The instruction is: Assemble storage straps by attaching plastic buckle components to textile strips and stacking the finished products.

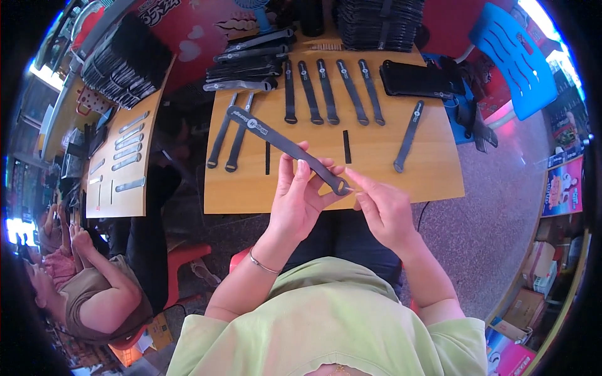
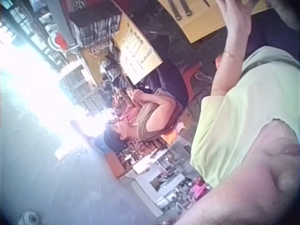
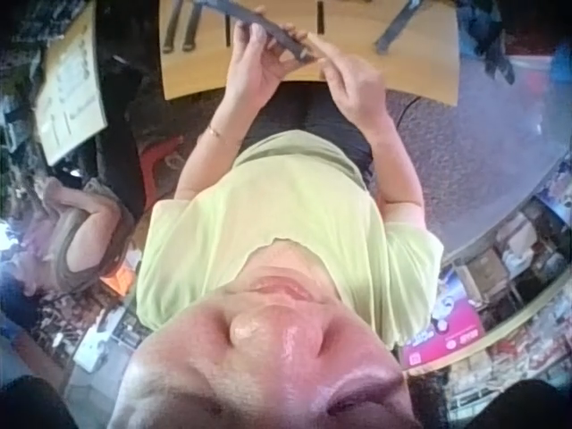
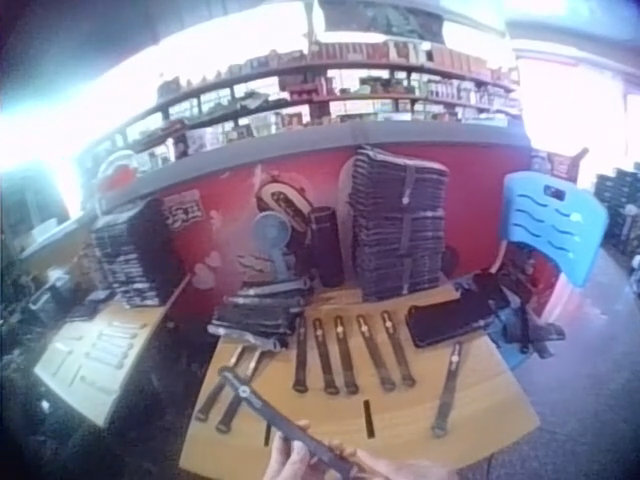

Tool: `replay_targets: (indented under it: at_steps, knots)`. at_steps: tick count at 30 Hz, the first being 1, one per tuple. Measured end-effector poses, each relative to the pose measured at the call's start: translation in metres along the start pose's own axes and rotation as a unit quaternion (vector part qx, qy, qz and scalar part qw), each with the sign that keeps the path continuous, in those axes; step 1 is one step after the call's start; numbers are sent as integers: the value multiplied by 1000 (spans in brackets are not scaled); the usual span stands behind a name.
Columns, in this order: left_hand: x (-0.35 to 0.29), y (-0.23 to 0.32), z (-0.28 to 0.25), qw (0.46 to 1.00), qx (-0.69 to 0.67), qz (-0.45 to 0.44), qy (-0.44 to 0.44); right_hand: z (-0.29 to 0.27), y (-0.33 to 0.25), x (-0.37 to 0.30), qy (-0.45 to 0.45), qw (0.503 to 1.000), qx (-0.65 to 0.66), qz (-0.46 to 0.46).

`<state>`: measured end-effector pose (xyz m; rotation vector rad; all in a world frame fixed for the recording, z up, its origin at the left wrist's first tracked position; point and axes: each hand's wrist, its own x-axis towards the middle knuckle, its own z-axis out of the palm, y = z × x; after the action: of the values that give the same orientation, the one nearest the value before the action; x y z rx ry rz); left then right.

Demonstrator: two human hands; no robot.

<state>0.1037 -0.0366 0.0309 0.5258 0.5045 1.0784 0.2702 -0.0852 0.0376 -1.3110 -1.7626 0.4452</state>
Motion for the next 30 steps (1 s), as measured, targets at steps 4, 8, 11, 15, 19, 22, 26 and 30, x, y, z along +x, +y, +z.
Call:
replay_targets:
  at_steps: [4,8,11,15,19,22,26,30]
  knots:
    - [1,-4,2,1000,-30,4,-4,7,4,0,24,999,-2,-40]
    - [4,-11,-1,1000,-30,-3,6,7,11,-1,16,999,-19,-45]
    - [5,-14,0,999,29,-2,28,7,15,-2,15,998,-30,-48]
    - [5,-18,0,999,36,26,24,8,15,-3,43,998,-19,-32]
    - [7,-20,-1,994,81,61,41,12,17,-4,71,996,-48,-32]
    - [7,-21,-2,990,103,88,47,9,13,-4,47,996,-77,-22]
    - [9,-24,-3,986,113,108,54,7,15,-1,61,992,-90,-61]
    - [8,-23,2,985,117,109,60,5,14,-2,62,991,-109,-44]
